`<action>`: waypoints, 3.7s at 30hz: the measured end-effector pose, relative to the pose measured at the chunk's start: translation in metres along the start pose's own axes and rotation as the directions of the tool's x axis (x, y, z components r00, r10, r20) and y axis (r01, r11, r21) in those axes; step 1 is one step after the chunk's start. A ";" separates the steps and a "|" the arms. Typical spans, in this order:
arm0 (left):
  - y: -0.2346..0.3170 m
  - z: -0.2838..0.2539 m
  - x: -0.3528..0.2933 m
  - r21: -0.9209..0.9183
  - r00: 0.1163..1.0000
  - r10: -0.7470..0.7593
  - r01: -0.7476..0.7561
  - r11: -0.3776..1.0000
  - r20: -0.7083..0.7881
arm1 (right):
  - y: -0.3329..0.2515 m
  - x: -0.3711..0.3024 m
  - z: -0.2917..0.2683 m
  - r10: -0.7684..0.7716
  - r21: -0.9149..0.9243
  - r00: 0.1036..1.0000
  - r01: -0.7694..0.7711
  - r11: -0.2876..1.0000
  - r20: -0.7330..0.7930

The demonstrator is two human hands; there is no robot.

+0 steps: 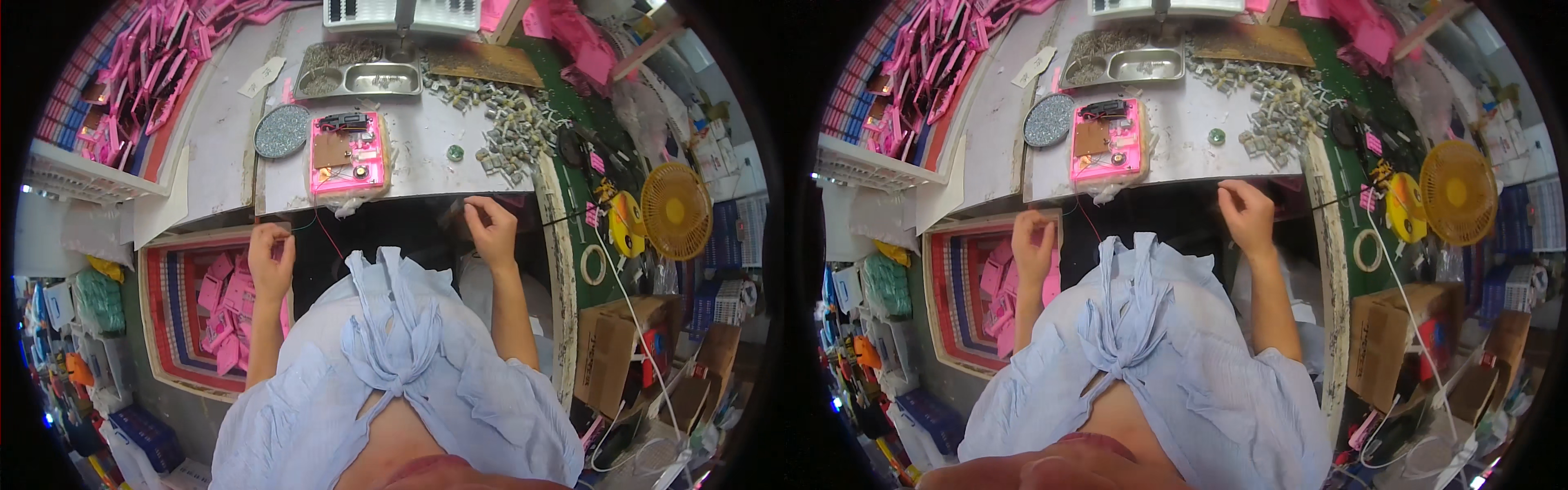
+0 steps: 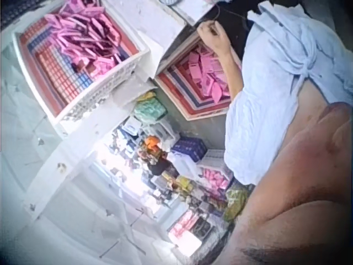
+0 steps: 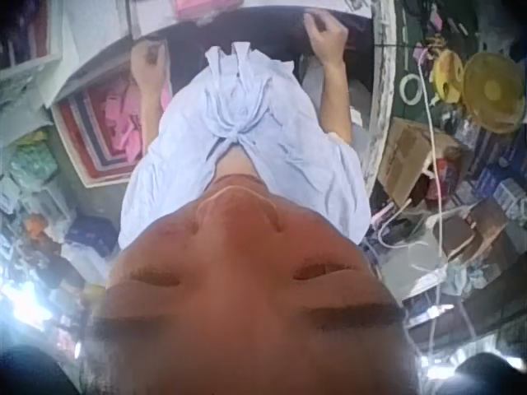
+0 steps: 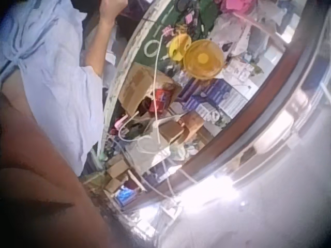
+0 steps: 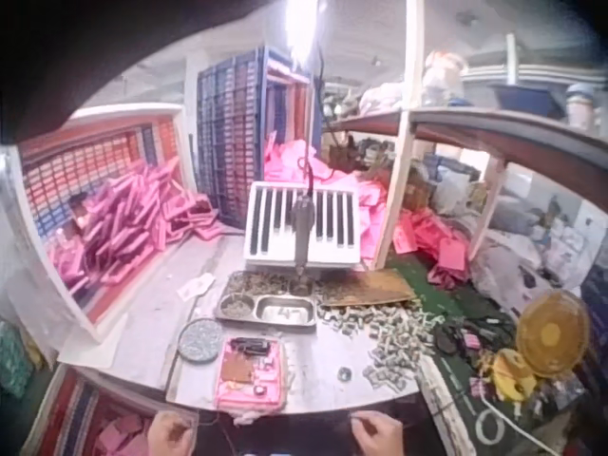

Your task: Assembling a pink toy electronic device by soldering internal wires and using an electric screwdriver to secure the outer casing.

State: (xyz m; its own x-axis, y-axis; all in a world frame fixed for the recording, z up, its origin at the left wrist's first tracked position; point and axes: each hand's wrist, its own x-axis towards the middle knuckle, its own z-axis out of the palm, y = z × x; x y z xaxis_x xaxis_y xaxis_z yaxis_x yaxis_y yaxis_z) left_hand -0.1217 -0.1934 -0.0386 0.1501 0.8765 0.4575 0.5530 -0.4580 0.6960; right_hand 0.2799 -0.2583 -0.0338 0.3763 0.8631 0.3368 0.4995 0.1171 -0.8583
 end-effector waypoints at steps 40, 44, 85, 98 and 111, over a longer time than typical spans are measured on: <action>-0.120 -0.096 0.056 0.709 0.448 -0.874 0.554 0.436 0.188 | 0.254 0.607 -0.089 -0.160 -0.732 0.925 0.371 0.571 0.344; -0.068 -0.055 0.120 0.703 0.379 -0.910 0.600 0.381 0.170 | 0.300 0.630 -0.053 -0.136 -0.742 0.959 0.279 0.610 0.248; -0.135 -0.114 0.007 0.421 0.747 -0.658 0.570 0.706 0.091 | 0.113 0.533 -0.136 0.058 0.073 0.963 -0.040 0.997 -0.263; 0.039 -0.039 0.196 -0.123 0.971 0.236 -0.230 0.965 0.038 | -0.079 0.202 -0.058 -0.003 0.628 0.971 -0.153 0.763 0.240; 0.049 0.046 0.217 -0.662 0.937 -0.084 0.300 0.687 0.339 | -0.096 0.167 0.104 0.118 0.315 0.953 -0.207 0.926 0.281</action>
State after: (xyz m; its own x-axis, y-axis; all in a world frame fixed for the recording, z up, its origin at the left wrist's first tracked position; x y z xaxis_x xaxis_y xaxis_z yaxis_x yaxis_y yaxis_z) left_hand -0.0245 -0.0186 0.0699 0.3717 0.9101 0.1830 -0.1174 -0.1495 0.9818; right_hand 0.2135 -0.0747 0.0647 0.1979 0.9739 0.1112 0.1394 0.0843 -0.9866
